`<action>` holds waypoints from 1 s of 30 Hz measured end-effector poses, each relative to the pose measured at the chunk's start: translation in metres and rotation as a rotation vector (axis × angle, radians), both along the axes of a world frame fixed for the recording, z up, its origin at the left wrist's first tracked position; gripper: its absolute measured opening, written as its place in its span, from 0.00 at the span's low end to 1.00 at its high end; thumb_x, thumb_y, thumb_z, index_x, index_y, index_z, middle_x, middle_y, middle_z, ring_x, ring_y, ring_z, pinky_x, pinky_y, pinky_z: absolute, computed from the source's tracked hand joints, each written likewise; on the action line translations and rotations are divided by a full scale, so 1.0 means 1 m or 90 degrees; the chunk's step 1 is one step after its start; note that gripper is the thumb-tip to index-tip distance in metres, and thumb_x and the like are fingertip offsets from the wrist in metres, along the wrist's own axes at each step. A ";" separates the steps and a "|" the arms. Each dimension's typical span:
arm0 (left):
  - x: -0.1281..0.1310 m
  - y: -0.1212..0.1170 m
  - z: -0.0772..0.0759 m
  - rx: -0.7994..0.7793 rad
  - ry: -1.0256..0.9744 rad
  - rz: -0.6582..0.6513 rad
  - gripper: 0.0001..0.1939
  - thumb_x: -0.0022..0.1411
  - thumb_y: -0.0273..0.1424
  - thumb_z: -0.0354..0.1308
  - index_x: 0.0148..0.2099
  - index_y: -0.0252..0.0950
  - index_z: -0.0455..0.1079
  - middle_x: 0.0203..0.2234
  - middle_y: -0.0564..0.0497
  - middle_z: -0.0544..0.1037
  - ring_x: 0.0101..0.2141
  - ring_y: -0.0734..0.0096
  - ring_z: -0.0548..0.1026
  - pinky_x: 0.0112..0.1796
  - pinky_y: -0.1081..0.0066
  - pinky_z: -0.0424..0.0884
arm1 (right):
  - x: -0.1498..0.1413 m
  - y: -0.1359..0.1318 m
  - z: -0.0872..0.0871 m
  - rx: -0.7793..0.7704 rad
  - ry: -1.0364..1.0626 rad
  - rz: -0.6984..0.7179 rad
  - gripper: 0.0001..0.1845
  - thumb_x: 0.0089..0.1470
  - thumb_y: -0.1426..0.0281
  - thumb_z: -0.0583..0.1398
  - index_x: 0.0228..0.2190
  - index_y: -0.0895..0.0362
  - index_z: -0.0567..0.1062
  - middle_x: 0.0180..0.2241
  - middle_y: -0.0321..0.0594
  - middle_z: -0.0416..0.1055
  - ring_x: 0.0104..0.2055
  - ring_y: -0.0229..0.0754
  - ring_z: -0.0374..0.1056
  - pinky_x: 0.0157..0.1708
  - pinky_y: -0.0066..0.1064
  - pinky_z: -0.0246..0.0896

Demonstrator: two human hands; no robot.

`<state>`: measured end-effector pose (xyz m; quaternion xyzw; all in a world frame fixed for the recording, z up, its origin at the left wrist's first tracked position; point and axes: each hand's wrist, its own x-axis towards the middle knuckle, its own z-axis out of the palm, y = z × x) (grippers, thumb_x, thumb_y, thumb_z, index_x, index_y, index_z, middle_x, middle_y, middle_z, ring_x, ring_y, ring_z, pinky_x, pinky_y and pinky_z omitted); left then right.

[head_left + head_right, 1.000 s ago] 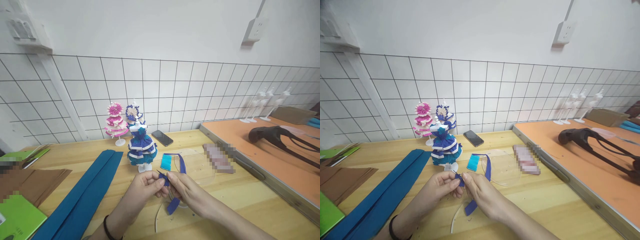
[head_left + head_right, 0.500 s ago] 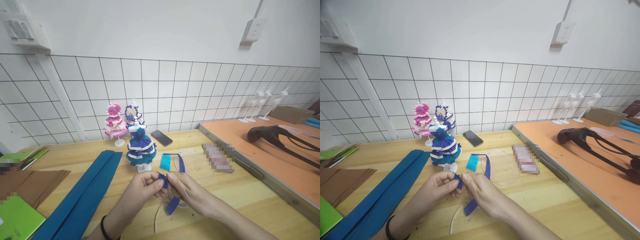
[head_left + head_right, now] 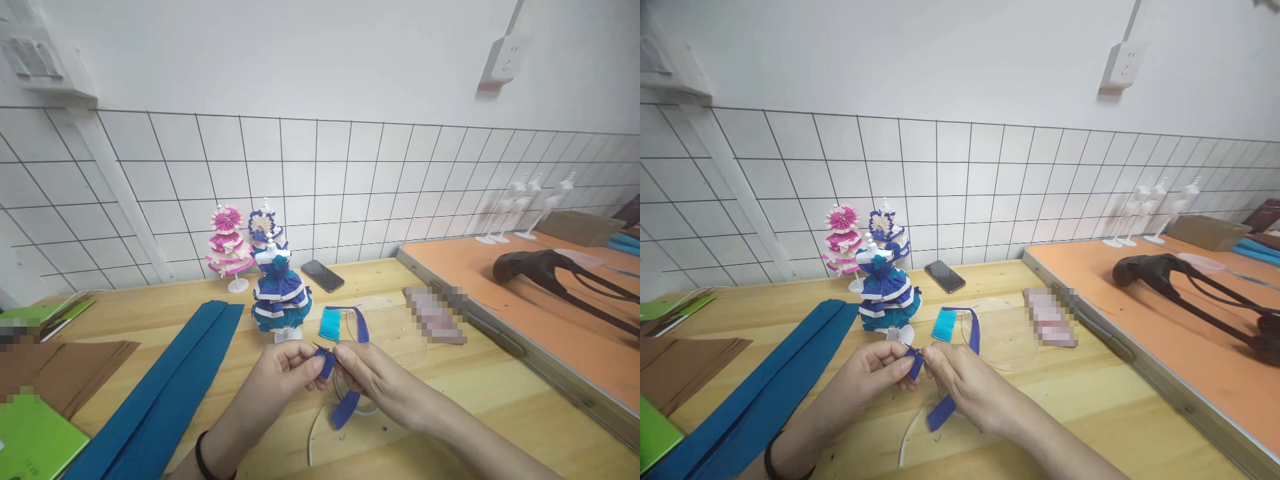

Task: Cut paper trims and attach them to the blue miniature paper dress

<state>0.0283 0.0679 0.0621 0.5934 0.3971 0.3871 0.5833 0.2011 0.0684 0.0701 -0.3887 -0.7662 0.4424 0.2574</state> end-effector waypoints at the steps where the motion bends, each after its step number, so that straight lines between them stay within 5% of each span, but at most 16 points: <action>1: 0.000 0.001 0.000 0.000 0.001 0.000 0.10 0.54 0.35 0.54 0.27 0.35 0.70 0.22 0.53 0.73 0.27 0.70 0.70 0.31 0.73 0.65 | 0.000 0.000 0.000 0.001 0.002 0.001 0.26 0.59 0.57 0.39 0.27 0.57 0.68 0.21 0.31 0.50 0.23 0.34 0.48 0.22 0.25 0.46; 30: 0.000 -0.002 0.003 0.028 0.010 -0.005 0.08 0.54 0.31 0.55 0.25 0.34 0.70 0.23 0.51 0.74 0.29 0.70 0.70 0.33 0.73 0.65 | 0.000 0.002 -0.006 -0.127 0.114 0.035 0.23 0.58 0.55 0.41 0.22 0.57 0.59 0.18 0.28 0.49 0.19 0.31 0.45 0.18 0.23 0.44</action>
